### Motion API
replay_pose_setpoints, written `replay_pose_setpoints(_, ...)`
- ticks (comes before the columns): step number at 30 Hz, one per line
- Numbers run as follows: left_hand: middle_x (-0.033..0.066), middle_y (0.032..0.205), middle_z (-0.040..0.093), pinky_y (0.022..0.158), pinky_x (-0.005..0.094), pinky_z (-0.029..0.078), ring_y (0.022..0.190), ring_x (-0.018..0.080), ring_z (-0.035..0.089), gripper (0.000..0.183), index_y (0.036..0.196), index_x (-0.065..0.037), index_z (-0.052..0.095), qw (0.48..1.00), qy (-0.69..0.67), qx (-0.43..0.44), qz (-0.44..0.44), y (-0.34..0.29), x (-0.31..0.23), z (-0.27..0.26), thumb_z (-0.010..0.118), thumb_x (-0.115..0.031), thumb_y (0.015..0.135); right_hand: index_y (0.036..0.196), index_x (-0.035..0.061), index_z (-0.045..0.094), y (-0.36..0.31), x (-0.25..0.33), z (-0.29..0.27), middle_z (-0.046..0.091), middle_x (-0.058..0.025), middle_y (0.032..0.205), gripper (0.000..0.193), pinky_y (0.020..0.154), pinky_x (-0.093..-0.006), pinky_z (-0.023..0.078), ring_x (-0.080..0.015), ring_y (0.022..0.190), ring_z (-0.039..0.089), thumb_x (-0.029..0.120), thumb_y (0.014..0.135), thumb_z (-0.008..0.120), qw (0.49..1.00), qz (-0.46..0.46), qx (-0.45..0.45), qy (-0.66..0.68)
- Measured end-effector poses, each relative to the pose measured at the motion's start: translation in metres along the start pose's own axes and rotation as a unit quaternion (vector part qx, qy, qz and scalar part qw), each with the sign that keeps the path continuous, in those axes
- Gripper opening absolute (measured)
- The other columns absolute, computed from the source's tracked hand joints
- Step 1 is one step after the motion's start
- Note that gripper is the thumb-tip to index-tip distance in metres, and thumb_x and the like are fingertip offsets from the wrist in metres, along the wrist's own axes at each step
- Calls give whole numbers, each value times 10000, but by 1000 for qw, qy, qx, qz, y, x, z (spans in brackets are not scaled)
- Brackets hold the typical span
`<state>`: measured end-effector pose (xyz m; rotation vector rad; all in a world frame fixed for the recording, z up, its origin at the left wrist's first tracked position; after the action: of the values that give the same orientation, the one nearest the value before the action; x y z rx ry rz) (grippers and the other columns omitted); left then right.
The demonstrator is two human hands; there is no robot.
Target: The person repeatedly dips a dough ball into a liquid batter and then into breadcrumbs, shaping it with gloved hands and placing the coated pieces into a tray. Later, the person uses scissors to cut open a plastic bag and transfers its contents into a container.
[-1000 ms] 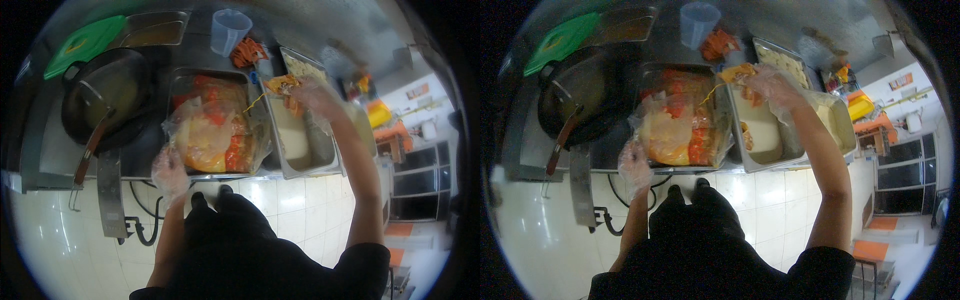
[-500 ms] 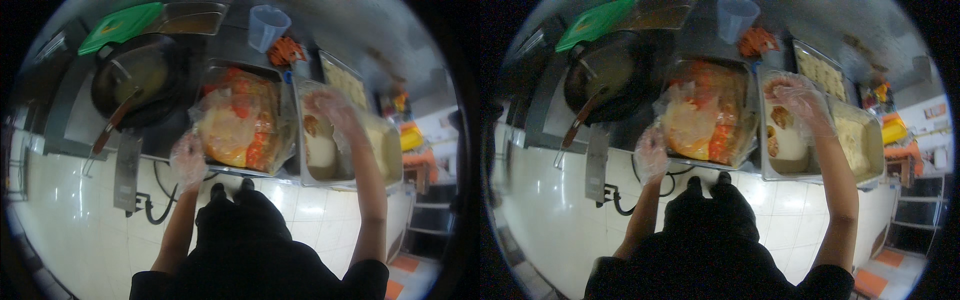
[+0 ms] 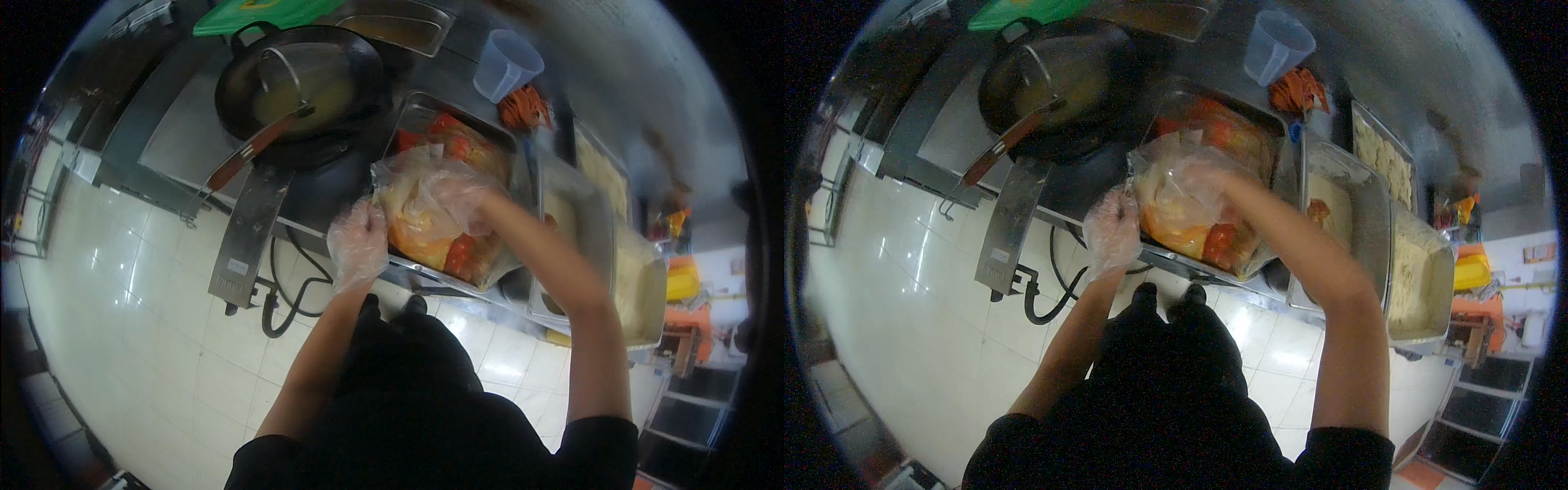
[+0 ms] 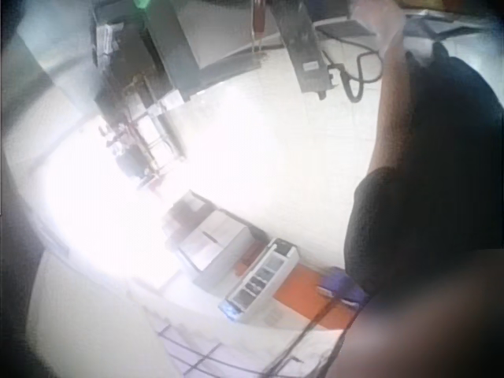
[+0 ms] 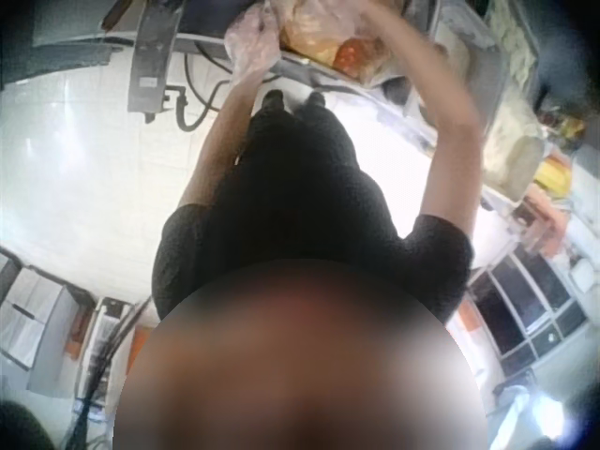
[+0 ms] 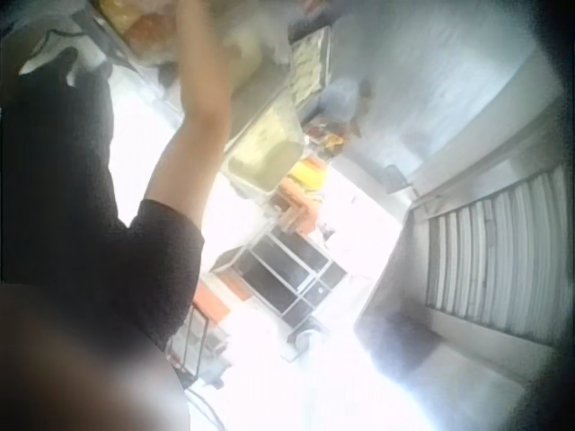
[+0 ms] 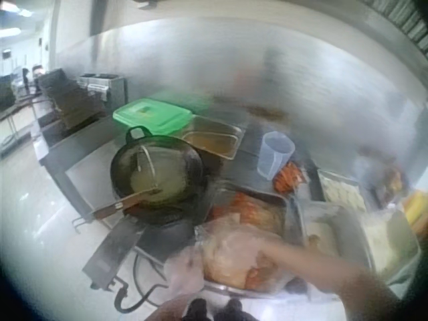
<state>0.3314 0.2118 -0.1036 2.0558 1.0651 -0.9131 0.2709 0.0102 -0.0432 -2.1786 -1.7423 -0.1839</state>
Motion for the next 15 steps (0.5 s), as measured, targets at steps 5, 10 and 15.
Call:
replay_pose_setpoints(5, 252, 934, 689, 767, 518, 517, 867, 442, 666, 232, 1082, -30, 709, 999, 19, -25, 13, 0, 3, -1, 615, -173, 926, 986, 49, 744, 7, 20, -7, 717, -188, 1013, 347, 811, -449, 554, -352, 942, 694, 362, 852, 677, 976, -62, 111, -178)
replay_pose_setpoints(10, 228, 862, 674, 729, 532, 516, 805, 421, 656, 157, 987, -41, 696, 998, -4, -50, 37, 0, 4, 0, 656, -123, 860, 1045, 39, 714, -25, 28, -46, 709, -172, 1062, 444, 828, -421, 558, -355, 943, 683, 441, 864, 662, 996, 41, -39, -70)
replay_pose_setpoints(15, 231, 882, 679, 740, 534, 515, 814, 421, 659, 175, 1008, -35, 701, 997, -2, -55, 45, 4, 7, 4, 652, -137, 874, 1218, 23, 636, -59, 11, -65, 696, -109, 1090, 454, 847, -353, 550, -239, 989, 675, 289, 861, 727, 946, 161, -112, 259)
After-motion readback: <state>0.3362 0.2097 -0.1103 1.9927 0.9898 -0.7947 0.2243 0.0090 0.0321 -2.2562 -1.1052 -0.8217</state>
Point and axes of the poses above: each hand's wrist, its own y-axis towards the middle knuckle, its own z-axis out of the palm, x = y × z, the point moved 2 cm from there along y, towards the middle knuckle
